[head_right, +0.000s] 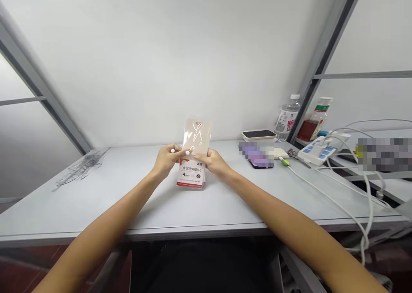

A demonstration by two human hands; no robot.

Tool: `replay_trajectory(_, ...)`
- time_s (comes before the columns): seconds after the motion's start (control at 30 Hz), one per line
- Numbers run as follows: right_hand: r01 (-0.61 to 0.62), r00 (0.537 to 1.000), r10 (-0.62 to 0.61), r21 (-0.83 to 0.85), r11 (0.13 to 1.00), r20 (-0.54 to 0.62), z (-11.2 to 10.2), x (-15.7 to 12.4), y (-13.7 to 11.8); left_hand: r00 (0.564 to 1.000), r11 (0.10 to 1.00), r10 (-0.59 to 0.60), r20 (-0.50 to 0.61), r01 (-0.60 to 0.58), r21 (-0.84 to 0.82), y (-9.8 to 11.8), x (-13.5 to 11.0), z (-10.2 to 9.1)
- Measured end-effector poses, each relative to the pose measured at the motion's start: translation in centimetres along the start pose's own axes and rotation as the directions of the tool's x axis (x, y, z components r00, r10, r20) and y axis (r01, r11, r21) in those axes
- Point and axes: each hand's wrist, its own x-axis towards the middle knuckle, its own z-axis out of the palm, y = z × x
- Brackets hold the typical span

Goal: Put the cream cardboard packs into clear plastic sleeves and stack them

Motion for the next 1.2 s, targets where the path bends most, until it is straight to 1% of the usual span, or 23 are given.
replay_trajectory(0.07, 0.016, 1.0, -0.017, -0.066, 0.998, -0.014, -0.2, 0.0, -0.1, 1.0, 1.0, 0.018, 0.015, -0.018, 0.009, 0.1, 0.0, 0.0)
replay_trajectory(0.13, 0.033, 0.998, -0.039, -0.089, 0.995, -0.057, -0.5, 0.0, -0.3, 0.997, 1.0, 0.001, 0.077, 0.001, -0.027, 0.3, 0.0, 0.0)
replay_trajectory(0.2, 0.054, 0.994, -0.059, -0.066, 0.996, -0.089, -0.8, -0.1, -0.7, 0.987, 0.994, -0.023, 0.159, 0.04, -0.099, 0.5, 0.0, -0.1)
replay_trajectory(0.3, 0.084, 0.993, -0.087, -0.027, 0.996, -0.086, -1.0, -0.2, -1.2, 0.96, 0.976, -0.052, 0.276, 0.108, -0.191, 0.9, -0.1, -0.2)
replay_trajectory(0.4, 0.103, 0.992, -0.105, -0.033, 0.994, -0.072, -1.0, -0.3, -1.5, 0.939, 0.963, -0.06, 0.339, 0.144, -0.228, 0.9, -0.1, -0.3)
replay_trajectory(0.47, 0.108, 0.992, -0.111, -0.045, 0.993, -0.062, -0.9, -0.3, -1.6, 0.936, 0.968, -0.049, 0.347, 0.13, -0.214, 0.8, -0.1, -0.4)
replay_trajectory(0.53, 0.121, 0.991, -0.125, -0.077, 0.99, -0.043, -0.8, -0.4, -1.6, 0.936, 0.981, -0.027, 0.351, 0.093, -0.172, 0.6, -0.1, -0.4)
replay_trajectory(0.63, 0.155, 0.988, -0.157, -0.188, 0.97, 0.004, -0.5, -0.6, -1.6, 0.931, 0.993, 0.012, 0.366, 0.033, -0.116, 0.4, -0.3, -0.2)
replay_trajectory(0.73, 0.163, 0.987, -0.157, -0.275, 0.947, 0.043, -0.1, -0.9, -1.6, 0.925, 0.995, 0.045, 0.377, -0.008, -0.101, 0.4, -0.5, -0.1)
replay_trajectory(0.83, 0.17, 0.985, -0.168, -0.291, 0.942, 0.034, 0.1, -1.1, -1.6, 0.926, 0.997, 0.053, 0.374, -0.029, -0.069, 0.7, -0.7, -0.2)
replay_trajectory(1.03, 0.182, 0.983, -0.186, -0.28, 0.943, 0.014, 0.0, -1.1, -1.8, 0.93, 0.994, 0.034, 0.367, -0.071, 0.087, 0.6, -0.5, -0.4)
replay_trajectory(1.13, 0.19, 0.981, -0.191, -0.288, 0.939, 0.023, 0.0, -1.1, -1.9, 0.932, 0.992, 0.034, 0.362, -0.076, 0.103, 0.6, -0.6, -0.3)
replay_trajectory(1.2, 0.195, 0.981, -0.187, -0.304, 0.933, 0.056, -0.1, -1.1, -1.8, 0.935, 0.993, 0.034, 0.354, -0.072, 0.095, 0.6, -0.6, -0.3)
